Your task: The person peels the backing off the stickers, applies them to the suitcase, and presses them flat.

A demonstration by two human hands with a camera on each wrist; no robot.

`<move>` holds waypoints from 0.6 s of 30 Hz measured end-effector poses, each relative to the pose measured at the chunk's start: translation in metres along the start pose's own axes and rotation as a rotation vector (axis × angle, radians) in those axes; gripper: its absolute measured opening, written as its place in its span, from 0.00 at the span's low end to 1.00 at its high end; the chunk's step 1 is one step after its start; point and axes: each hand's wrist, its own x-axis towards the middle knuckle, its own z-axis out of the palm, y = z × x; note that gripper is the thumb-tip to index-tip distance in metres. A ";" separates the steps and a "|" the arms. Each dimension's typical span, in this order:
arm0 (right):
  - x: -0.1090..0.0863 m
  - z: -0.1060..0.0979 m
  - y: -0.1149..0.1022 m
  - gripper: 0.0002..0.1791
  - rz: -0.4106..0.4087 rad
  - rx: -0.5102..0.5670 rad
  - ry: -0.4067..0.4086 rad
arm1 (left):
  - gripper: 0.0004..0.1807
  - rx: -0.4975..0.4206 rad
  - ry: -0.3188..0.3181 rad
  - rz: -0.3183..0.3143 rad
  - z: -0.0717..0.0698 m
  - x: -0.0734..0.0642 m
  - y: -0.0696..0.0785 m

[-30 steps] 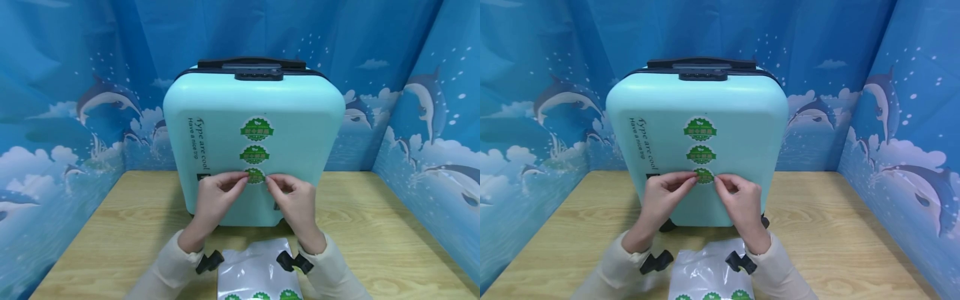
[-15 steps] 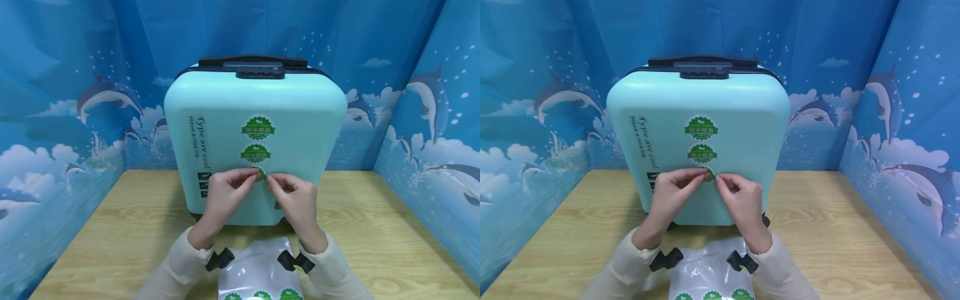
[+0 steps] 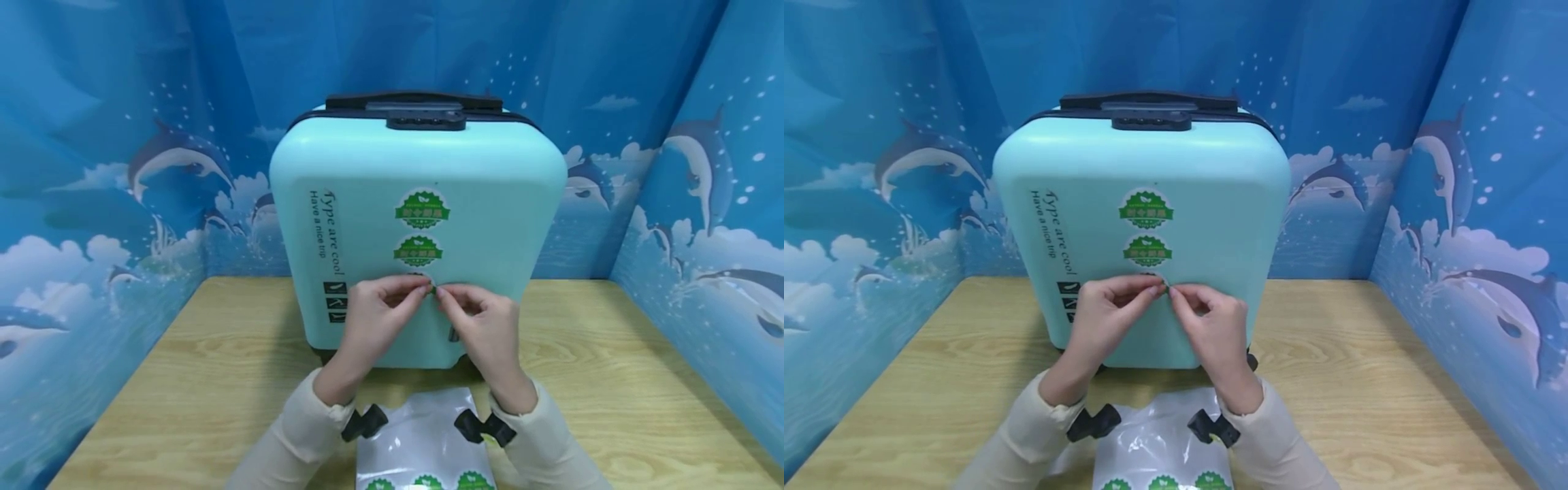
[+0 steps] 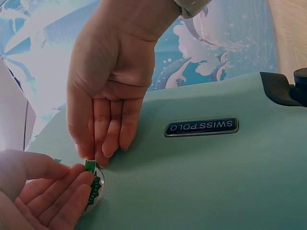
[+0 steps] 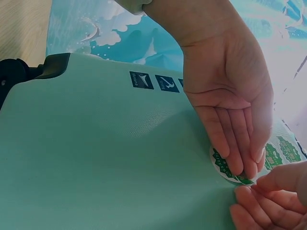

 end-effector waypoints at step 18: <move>-0.003 -0.007 0.003 0.05 0.027 0.008 -0.002 | 0.07 0.075 -0.048 -0.005 0.005 0.001 0.003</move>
